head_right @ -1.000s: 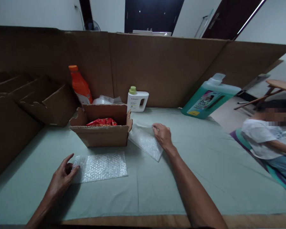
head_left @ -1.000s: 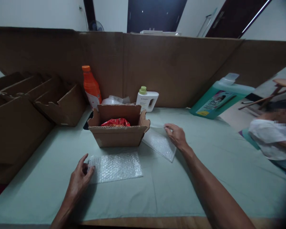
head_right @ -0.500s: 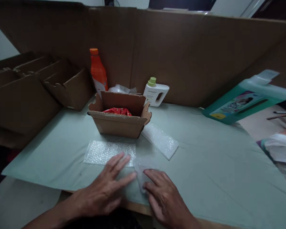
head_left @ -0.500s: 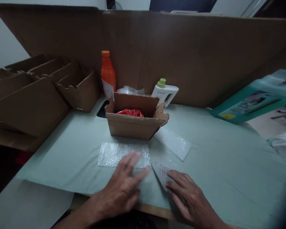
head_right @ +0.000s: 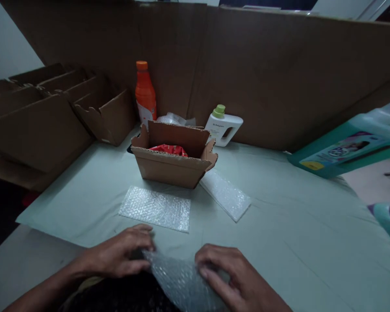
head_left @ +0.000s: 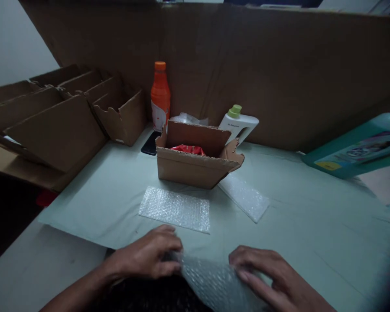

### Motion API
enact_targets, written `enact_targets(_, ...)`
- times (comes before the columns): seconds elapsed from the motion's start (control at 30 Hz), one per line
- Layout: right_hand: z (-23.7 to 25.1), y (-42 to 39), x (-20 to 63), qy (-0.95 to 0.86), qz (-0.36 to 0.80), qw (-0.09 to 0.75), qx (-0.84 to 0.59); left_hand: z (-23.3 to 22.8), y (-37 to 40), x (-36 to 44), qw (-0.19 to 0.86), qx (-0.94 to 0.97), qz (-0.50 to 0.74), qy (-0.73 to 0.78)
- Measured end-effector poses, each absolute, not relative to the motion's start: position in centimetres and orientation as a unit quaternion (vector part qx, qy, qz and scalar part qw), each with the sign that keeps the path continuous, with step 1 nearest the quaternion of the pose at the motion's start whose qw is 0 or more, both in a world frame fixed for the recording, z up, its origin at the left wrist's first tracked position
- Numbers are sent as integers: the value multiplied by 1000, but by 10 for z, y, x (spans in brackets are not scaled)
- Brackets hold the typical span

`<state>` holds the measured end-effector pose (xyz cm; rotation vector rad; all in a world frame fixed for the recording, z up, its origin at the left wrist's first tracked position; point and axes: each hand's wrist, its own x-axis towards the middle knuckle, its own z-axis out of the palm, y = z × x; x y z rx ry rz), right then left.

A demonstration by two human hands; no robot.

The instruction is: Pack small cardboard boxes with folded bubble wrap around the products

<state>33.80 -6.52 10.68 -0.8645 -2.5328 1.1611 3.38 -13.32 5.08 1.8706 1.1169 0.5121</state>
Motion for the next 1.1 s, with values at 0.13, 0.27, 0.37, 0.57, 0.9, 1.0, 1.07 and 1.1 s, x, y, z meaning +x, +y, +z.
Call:
enact_targets(0.13,80,-36,305,-803,403,164,-406,66,-120,-12,466,639,250,558)
enact_targets(0.27,34,-5,272,-790,384,169,-447,56,-90,-31,360,623,200,665)
enact_targets(0.37,7,7,260,-797,362,140,-463,32,-78,-28,294,644,112,698)
enact_targets(0.57,11,7,263,-819,327,128,-454,24,-81,-21,227,689,123,677)
enact_targets(0.9,-13,23,266,-882,80,104,-452,14,-67,-23,139,687,32,713)
enact_targets(1.0,-17,20,273,-887,63,124,-440,12,-71,-30,127,676,52,724)
enact_targets(1.07,-19,16,275,-888,79,142,-430,8,-71,-33,147,671,71,723)
enact_targets(1.1,-20,15,276,-887,94,155,-425,4,-71,-34,159,670,85,720)
